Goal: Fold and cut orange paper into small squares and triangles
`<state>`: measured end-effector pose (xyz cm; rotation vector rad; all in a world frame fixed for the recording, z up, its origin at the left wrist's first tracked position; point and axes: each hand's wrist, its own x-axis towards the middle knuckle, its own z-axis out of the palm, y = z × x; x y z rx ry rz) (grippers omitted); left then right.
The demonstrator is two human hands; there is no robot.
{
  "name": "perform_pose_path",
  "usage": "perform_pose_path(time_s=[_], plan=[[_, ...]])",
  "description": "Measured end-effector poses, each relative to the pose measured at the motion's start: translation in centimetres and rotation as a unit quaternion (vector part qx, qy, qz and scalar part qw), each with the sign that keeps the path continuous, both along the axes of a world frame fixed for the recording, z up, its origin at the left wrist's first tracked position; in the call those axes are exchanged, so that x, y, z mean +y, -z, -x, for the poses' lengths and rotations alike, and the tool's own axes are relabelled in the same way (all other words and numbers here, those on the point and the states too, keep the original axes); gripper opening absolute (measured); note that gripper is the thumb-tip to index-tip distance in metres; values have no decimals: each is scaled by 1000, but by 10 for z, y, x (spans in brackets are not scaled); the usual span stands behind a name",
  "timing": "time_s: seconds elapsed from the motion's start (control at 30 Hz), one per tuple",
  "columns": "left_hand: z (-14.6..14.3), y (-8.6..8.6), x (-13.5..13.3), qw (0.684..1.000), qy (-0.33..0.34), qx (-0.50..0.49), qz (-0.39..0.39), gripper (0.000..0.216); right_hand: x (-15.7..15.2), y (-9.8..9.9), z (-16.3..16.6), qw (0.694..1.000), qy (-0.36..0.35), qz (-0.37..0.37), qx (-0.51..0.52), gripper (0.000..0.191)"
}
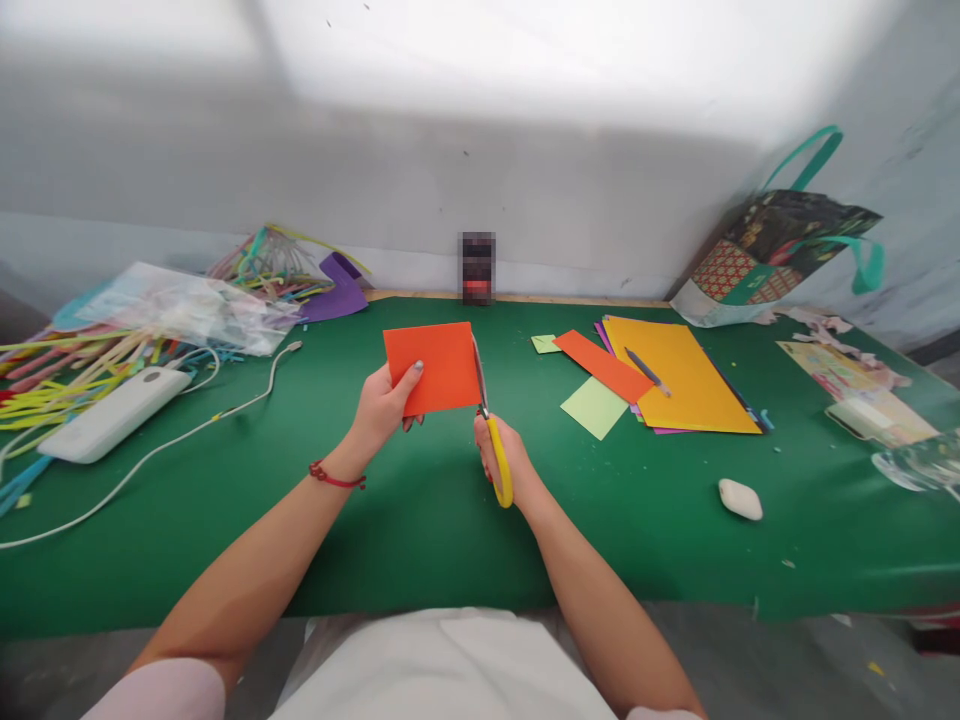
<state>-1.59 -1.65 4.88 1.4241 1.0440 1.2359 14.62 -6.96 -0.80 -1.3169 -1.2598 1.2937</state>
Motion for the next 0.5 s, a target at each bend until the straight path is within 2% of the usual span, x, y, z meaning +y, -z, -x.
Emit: perform_pose_path(time_s=[0.5], plan=[[-7, 3, -5, 999, 25, 22, 13, 31, 0, -6, 0, 999, 35, 20, 9, 58]])
